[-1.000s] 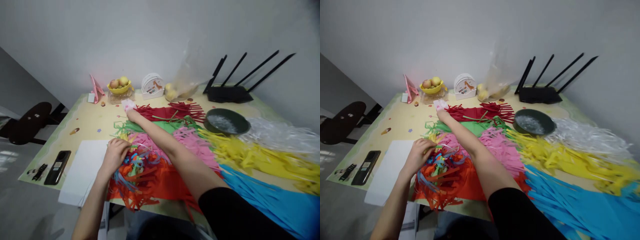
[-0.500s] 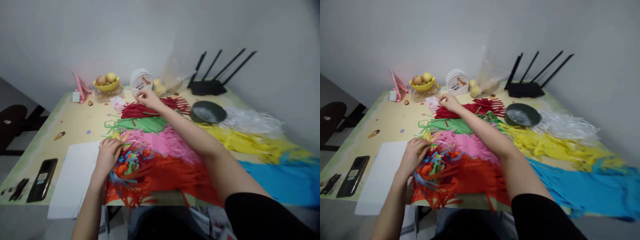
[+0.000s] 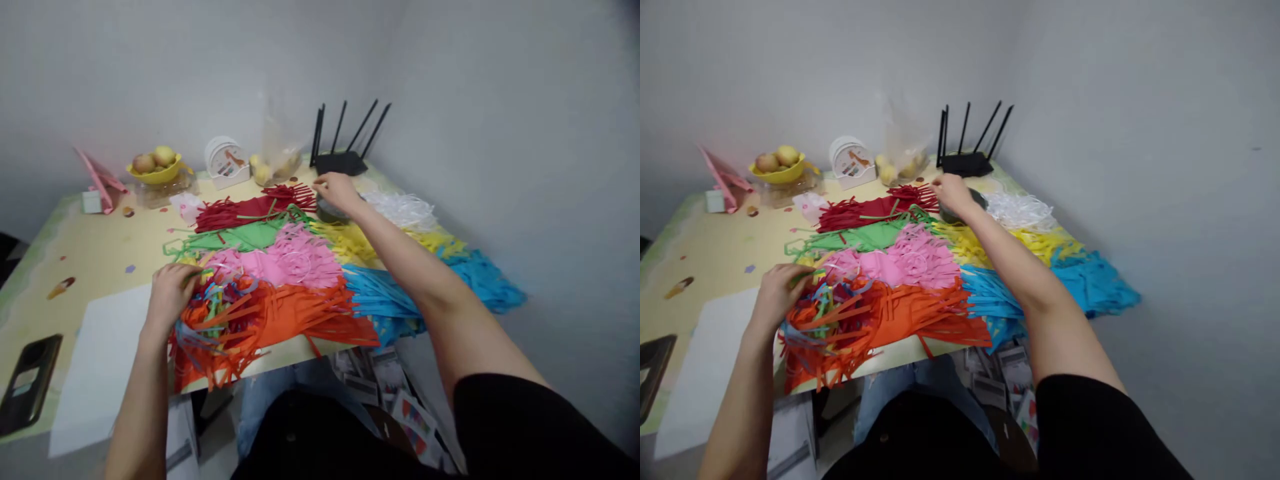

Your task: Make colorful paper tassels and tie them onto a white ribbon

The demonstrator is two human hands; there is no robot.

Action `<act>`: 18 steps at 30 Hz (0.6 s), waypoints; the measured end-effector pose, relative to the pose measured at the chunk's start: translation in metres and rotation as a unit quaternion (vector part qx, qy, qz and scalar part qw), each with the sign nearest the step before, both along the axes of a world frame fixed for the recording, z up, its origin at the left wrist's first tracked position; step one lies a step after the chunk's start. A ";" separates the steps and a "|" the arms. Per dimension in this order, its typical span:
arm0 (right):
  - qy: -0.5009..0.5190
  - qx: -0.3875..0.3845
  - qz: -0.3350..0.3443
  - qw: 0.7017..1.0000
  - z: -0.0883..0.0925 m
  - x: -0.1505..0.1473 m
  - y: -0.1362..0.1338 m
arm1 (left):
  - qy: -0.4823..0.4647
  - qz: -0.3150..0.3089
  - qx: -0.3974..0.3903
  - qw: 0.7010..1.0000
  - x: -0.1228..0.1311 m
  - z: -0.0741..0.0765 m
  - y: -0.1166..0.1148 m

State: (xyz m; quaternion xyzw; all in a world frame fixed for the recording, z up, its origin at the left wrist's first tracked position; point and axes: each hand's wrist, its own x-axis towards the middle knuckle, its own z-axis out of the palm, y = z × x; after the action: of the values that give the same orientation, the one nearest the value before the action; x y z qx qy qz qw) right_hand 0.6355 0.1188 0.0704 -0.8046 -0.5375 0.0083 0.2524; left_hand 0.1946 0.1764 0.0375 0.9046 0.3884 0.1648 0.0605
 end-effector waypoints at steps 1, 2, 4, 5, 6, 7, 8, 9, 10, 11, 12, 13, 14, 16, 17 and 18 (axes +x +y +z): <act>0.014 0.009 0.057 0.998 0.004 -0.028 0.004 | 0.007 0.005 -0.002 1.000 0.002 0.003 -0.003; 0.051 0.019 0.152 0.987 0.008 -0.060 0.007 | 0.014 0.011 -0.004 1.000 0.004 0.006 -0.006; 0.120 -0.010 0.313 0.942 0.012 -0.122 0.009 | 0.026 0.022 -0.005 0.999 0.008 0.011 -0.012; 0.129 -0.040 0.354 0.925 0.013 -0.150 0.009 | 0.030 0.028 -0.004 0.999 0.010 0.012 -0.015; 0.124 -0.067 0.379 0.915 0.012 -0.174 0.008 | 0.033 0.034 -0.004 0.999 0.011 0.013 -0.017; 0.119 -0.090 0.391 0.908 0.012 -0.192 0.009 | 0.034 0.037 -0.002 0.999 0.012 0.013 -0.020; 0.115 -0.106 0.396 0.905 0.012 -0.206 0.010 | 0.033 0.039 0.000 0.999 0.012 0.013 -0.022; 0.116 -0.116 0.399 0.902 0.013 -0.214 0.012 | 0.032 0.038 0.002 0.999 0.011 0.014 -0.023; 0.120 -0.121 0.402 0.900 0.016 -0.218 0.014 | 0.029 0.038 0.005 0.999 0.010 0.016 -0.023; 0.135 -0.123 0.404 0.896 0.022 -0.218 0.016 | 0.025 0.038 0.010 0.999 0.009 0.020 -0.023; 0.161 -0.123 0.403 0.892 0.030 -0.214 0.018 | 0.021 0.040 0.015 0.999 0.007 0.025 -0.021; 0.197 -0.118 0.399 0.888 0.041 -0.208 0.018 | 0.017 0.044 0.022 0.999 0.005 0.034 -0.018; 0.246 -0.102 0.386 0.883 0.055 -0.200 0.017 | 0.012 0.050 0.029 0.998 0.003 0.044 -0.014; 0.336 -0.042 0.342 0.876 0.088 -0.180 0.009 | 0.001 0.058 0.055 0.997 0.002 0.069 0.001; 0.362 0.005 0.313 0.878 0.107 -0.169 0.003 | -0.004 0.060 0.075 0.995 0.003 0.082 0.010; 0.368 0.031 0.299 0.880 0.125 -0.156 -0.005 | -0.005 0.060 0.100 0.993 0.005 0.095 0.022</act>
State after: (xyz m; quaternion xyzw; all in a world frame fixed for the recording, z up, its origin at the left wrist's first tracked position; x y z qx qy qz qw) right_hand 0.4791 0.1143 0.1956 -0.5366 -0.6204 0.3625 0.4425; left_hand 0.1998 0.1979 0.1325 0.8805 0.4231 0.2104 -0.0382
